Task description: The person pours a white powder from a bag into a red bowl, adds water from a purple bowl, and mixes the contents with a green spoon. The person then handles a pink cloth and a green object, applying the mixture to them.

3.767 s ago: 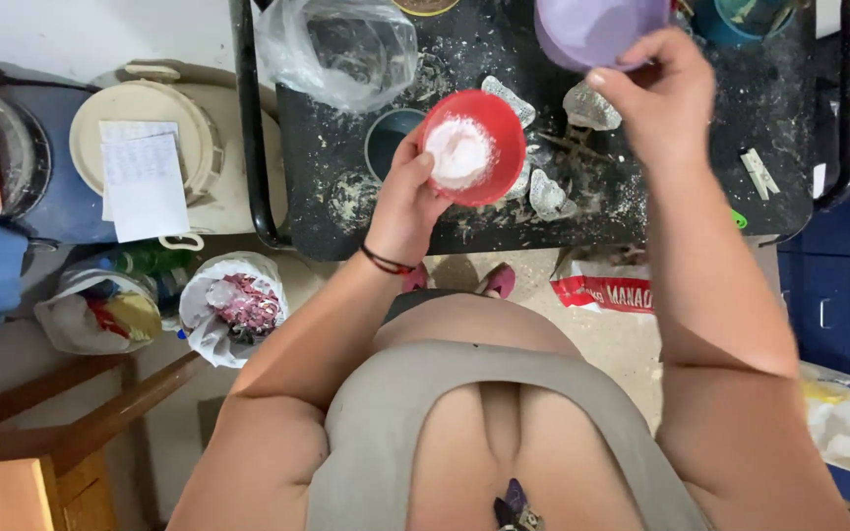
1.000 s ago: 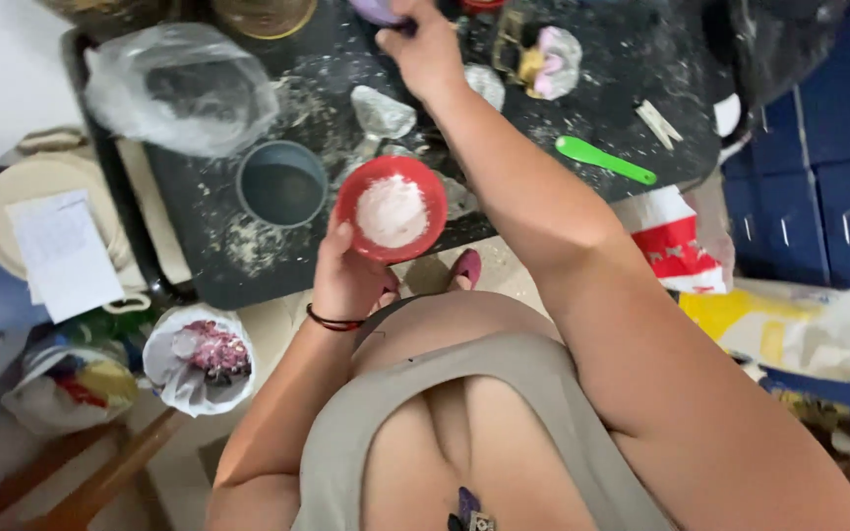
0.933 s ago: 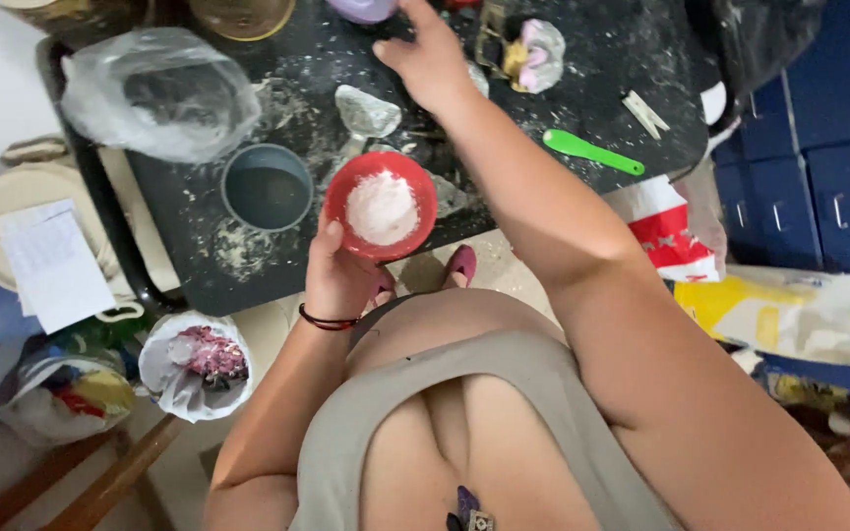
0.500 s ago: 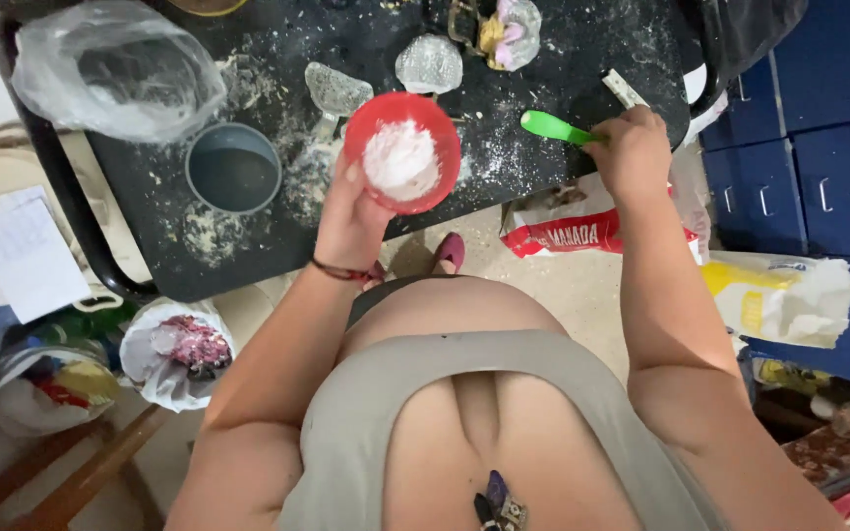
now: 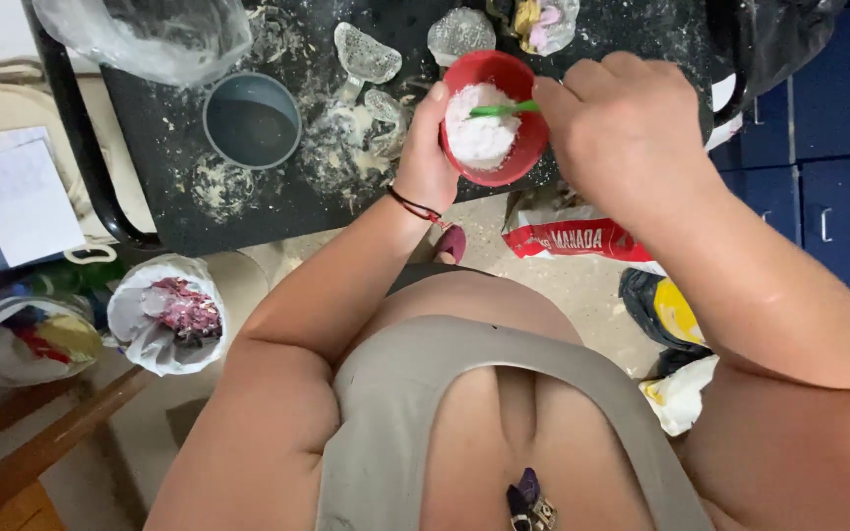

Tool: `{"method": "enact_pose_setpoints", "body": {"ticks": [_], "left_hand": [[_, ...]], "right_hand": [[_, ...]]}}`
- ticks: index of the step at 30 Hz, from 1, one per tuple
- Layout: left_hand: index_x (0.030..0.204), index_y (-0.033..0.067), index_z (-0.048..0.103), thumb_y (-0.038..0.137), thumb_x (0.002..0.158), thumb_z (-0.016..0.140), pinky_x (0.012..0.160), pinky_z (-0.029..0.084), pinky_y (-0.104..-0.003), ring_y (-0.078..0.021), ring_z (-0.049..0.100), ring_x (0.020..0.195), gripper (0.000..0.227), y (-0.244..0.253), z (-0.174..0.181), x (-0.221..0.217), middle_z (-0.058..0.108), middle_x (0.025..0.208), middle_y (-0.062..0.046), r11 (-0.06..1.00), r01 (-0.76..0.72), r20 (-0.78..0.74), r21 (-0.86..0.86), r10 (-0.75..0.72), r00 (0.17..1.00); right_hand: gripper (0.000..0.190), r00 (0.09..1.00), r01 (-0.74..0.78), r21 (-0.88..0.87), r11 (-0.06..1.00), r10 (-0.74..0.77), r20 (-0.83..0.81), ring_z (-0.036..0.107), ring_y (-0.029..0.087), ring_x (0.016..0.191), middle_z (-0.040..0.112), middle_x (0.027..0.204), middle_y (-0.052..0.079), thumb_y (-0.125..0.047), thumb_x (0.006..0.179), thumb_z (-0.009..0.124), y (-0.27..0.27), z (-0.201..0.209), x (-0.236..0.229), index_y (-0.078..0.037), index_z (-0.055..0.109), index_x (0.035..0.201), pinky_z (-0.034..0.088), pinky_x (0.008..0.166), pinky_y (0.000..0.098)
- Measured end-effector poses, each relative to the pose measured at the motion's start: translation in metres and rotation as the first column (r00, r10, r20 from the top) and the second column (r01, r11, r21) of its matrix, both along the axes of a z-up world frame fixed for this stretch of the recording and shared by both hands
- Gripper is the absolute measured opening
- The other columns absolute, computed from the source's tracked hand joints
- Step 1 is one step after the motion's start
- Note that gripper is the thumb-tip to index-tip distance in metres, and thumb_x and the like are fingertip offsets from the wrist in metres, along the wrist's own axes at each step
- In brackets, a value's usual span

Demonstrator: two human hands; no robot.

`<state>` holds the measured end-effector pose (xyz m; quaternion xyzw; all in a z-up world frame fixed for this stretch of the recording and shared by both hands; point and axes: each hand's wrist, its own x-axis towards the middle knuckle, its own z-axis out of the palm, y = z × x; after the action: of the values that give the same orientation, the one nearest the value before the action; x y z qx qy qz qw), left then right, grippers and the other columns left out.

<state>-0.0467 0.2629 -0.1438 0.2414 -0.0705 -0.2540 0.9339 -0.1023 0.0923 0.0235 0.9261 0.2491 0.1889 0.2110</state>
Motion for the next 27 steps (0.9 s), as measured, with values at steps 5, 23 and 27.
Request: {"method": "enact_pose_setpoints", "body": {"ticks": [5, 23, 27], "left_hand": [[0.124, 0.0062, 0.07, 0.054, 0.101, 0.058, 0.097, 0.055, -0.049, -0.0334, 0.069, 0.111, 0.055, -0.001, -0.003, -0.005, 0.075, 0.117, -0.015, 1.0, -0.02, -0.108, 0.01, 0.021, 0.994], [0.122, 0.0031, 0.073, 0.058, 0.094, 0.065, 0.095, 0.061, -0.051, -0.0361, 0.074, 0.109, 0.062, 0.024, -0.004, 0.001, 0.077, 0.117, -0.019, 0.995, -0.008, -0.153, 0.102, 0.024, 0.988], [0.111, 0.0045, 0.077, 0.05, 0.097, 0.061, 0.083, 0.06, -0.045, -0.0319, 0.076, 0.097, 0.051, 0.019, -0.001, -0.003, 0.079, 0.105, -0.015, 0.994, 0.025, -0.198, 0.102, -0.005, 0.98]], "right_hand": [[0.044, 0.978, 0.133, -0.035, 0.99, -0.137, -0.157, 0.059, 0.022, 0.061, 0.053, 0.07, -0.005, -0.054, 0.092, 0.085, 0.013, -0.022, 0.0, -0.025, 0.059, 0.073, 0.038, 0.044, 0.035], [0.037, 0.968, 0.136, -0.229, 0.964, -0.179, -0.177, 0.05, 0.015, 0.052, 0.045, 0.06, -0.011, -0.05, 0.086, 0.073, 0.014, -0.037, 0.021, -0.028, 0.055, 0.062, 0.033, 0.044, 0.0287], [0.053, 0.977, 0.048, -0.106, 0.993, -0.069, -0.201, 0.06, 0.018, 0.054, 0.051, 0.063, -0.008, -0.058, 0.1, 0.08, 0.034, -0.032, 0.028, -0.024, 0.059, 0.065, 0.04, 0.044, 0.0315]]}}
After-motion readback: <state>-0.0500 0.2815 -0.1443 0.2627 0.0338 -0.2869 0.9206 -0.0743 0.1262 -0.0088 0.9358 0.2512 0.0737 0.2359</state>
